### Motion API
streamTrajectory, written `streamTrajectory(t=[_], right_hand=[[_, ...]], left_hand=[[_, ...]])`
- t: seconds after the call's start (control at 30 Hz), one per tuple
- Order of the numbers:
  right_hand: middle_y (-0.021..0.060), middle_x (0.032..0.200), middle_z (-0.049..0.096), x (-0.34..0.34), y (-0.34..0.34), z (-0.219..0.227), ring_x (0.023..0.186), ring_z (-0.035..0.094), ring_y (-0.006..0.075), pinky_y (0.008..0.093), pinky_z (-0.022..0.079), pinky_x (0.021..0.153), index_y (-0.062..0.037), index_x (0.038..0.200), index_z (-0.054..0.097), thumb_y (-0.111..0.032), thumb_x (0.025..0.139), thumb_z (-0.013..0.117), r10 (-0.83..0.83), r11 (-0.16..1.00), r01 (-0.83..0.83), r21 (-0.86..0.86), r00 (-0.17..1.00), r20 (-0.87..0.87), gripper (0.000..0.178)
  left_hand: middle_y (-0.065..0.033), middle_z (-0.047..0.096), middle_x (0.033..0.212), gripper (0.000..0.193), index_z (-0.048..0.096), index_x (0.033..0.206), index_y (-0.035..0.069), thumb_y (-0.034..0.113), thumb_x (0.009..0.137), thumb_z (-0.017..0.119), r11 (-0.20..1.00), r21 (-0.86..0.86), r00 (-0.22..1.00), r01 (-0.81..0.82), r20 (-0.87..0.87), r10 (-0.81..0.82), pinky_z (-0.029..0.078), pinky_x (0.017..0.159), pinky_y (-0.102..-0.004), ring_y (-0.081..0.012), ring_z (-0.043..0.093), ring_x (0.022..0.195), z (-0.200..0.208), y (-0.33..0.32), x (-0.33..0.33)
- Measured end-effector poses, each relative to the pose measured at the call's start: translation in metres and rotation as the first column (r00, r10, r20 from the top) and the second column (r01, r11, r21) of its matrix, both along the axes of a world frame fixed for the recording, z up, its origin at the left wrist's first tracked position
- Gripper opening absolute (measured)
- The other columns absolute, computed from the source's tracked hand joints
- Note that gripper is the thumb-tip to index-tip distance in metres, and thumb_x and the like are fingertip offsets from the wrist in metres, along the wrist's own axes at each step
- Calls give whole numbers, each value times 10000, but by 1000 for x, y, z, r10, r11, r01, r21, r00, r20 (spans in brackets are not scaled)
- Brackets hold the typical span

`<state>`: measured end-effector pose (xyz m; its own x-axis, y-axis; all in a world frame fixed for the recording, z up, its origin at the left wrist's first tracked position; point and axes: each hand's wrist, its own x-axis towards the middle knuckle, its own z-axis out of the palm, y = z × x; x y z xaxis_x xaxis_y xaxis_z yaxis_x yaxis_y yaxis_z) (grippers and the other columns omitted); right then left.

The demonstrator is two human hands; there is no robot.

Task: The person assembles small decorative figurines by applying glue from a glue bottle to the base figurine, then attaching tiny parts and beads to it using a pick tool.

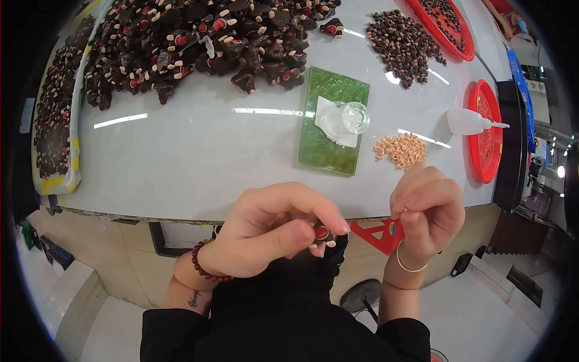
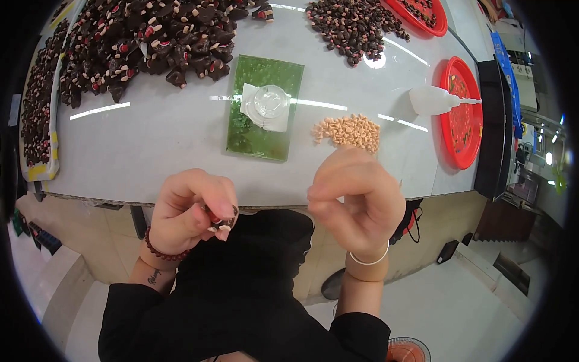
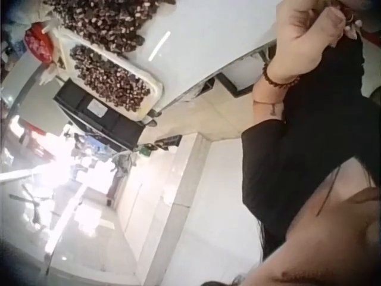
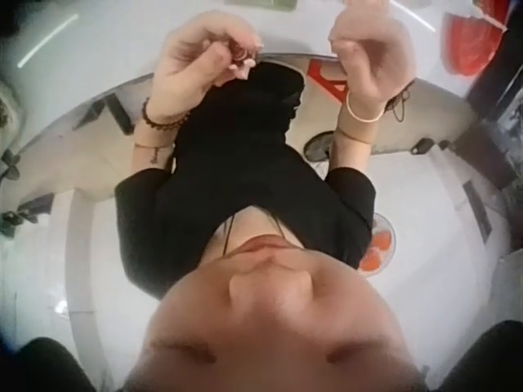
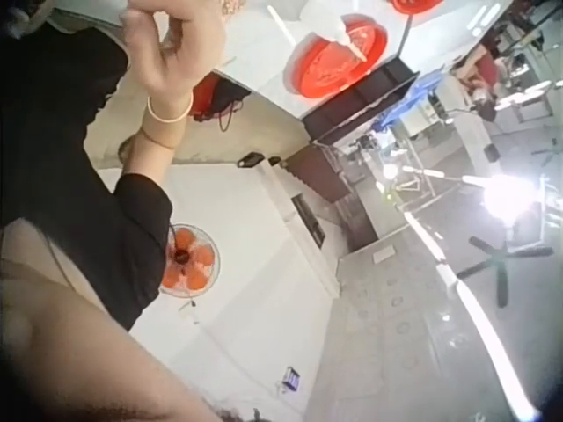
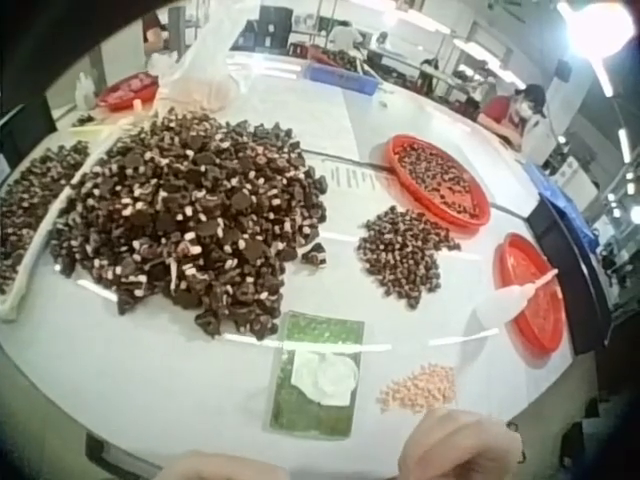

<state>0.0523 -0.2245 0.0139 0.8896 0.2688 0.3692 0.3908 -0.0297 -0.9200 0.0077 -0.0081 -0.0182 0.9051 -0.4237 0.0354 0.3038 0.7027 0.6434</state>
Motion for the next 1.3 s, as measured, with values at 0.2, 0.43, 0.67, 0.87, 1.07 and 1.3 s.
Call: streamTrajectory(t=[0.2, 0.43, 0.67, 0.87, 1.07, 1.3], right_hand=[[119, 713, 632, 10, 5, 14, 608, 595, 173, 235, 459, 546, 44, 761, 609, 89, 666, 669, 123, 990, -131, -52, 983, -139, 121], [132, 748, 648, 28, 15, 17, 666, 621, 150, 228, 501, 610, 69, 799, 591, 156, 734, 573, -36, 973, -6, -230, 984, -177, 110], [74, 744, 599, 51, 29, 26, 668, 559, 150, 246, 457, 607, 21, 780, 551, 93, 713, 627, 37, 776, 14, -631, 997, 69, 124], [77, 766, 521, 65, 38, 36, 735, 480, 258, 328, 404, 643, -14, 758, 541, 17, 626, 676, 275, 565, 8, -825, 941, 198, 192], [70, 768, 490, 69, 40, 44, 731, 460, 257, 332, 394, 636, -25, 749, 548, 13, 625, 670, 321, 498, 28, -867, 923, 214, 178], [76, 775, 492, 72, 43, 46, 725, 477, 244, 323, 404, 632, -17, 754, 559, 34, 615, 660, 364, 482, 14, -876, 907, 214, 180]], left_hand=[[-89, 553, 738, 299, 552, 926, 8, 305, 892, 570, 997, -35, 981, 62, -183, -67, 319, 440, -177, -98, 515, 582, 6, -1, -1], [-84, 557, 739, 292, 565, 970, 1, 284, 900, 561, 993, -87, 982, 79, -163, -92, 314, 446, -163, -81, 523, 602, 2, 8, -1], [-89, 577, 765, 295, 569, 980, -8, 277, 902, 560, 996, -86, 988, 37, -147, -49, 322, 445, -155, -67, 538, 602, 7, 12, -3], [-98, 586, 799, 290, 567, 983, -23, 254, 899, 568, 992, -118, 987, 45, -149, -62, 362, 466, -159, -82, 574, 635, 6, 14, -4], [-103, 590, 820, 288, 565, 982, -28, 248, 901, 566, 990, -132, 987, 51, -145, -70, 381, 481, -164, -86, 577, 640, 6, 13, -3], [-101, 580, 798, 294, 560, 974, -29, 257, 906, 554, 995, -99, 991, 29, -128, -42, 368, 479, -177, -93, 564, 622, 6, 14, -4]])
